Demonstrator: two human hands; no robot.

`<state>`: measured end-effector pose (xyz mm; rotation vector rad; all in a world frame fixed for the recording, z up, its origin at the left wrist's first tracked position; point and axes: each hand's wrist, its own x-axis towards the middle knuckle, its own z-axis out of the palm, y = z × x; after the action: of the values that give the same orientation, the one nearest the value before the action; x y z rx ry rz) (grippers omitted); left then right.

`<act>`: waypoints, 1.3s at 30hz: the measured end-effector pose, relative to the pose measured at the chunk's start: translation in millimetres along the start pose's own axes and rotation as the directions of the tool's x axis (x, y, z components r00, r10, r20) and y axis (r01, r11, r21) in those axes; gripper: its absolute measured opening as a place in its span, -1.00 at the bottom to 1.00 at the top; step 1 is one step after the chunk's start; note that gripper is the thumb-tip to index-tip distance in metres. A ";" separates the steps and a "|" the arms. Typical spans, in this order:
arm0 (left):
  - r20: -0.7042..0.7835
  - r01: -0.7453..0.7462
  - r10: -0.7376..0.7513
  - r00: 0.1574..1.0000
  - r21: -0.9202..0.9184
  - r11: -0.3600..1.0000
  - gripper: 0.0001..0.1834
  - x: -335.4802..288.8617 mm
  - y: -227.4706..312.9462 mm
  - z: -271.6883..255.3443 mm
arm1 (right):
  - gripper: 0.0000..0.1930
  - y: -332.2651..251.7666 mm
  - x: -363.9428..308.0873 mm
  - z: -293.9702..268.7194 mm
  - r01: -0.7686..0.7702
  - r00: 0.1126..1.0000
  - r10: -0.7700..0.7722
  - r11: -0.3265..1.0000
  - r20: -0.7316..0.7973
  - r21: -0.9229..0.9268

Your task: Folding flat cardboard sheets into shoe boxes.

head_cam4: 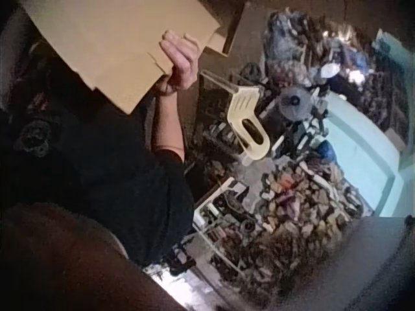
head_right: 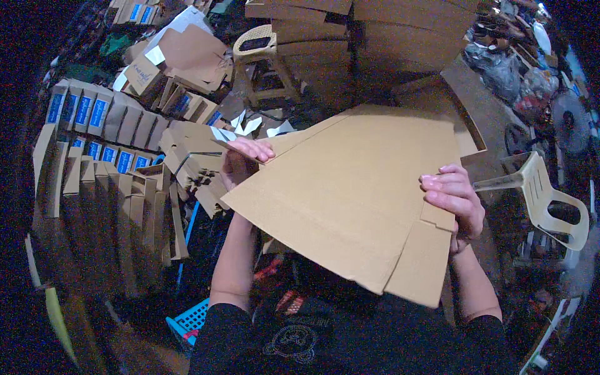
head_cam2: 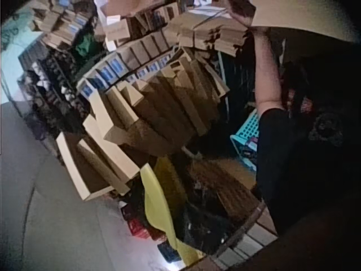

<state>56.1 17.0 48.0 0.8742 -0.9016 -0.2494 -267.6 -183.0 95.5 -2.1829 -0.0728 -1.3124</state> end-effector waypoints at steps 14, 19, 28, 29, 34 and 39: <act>-0.088 0.029 -0.043 0.995 -0.149 0.988 -0.64 -12.4 7.3 12.0 | -0.88 -32.1 5.1 1.0 0.080 0.992 -0.085 0.995 0.091 0.057; -0.128 0.032 -0.048 0.991 -0.120 0.992 -0.58 -12.8 12.7 25.6 | -0.54 -17.7 -13.1 1.8 -0.232 0.959 0.258 0.952 -0.115 0.201; -0.034 0.114 -0.122 0.992 -0.184 0.976 -0.64 -23.0 15.5 24.9 | -0.63 1.8 -34.6 -2.3 -0.281 0.861 0.399 0.891 -0.316 0.357; 0.032 0.147 -0.144 0.989 -0.280 0.949 -0.68 -23.5 15.5 19.4 | -0.67 3.2 -35.9 -4.6 -0.270 0.874 0.381 0.896 -0.300 0.351; 0.098 0.272 -0.255 0.962 -0.234 0.933 -0.62 -26.5 30.2 7.4 | -0.76 2.1 -37.8 -16.7 -0.389 0.818 0.500 0.845 -0.285 0.365; 0.202 0.303 -0.313 0.928 0.080 0.950 -0.63 -17.6 44.8 9.3 | -0.73 -6.6 -29.6 -27.0 -0.514 0.797 0.571 0.813 -0.198 0.275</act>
<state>31.0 49.9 74.4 1.0471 -0.9684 -0.6059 -306.4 -184.0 83.4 -1.6446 0.4798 -1.1799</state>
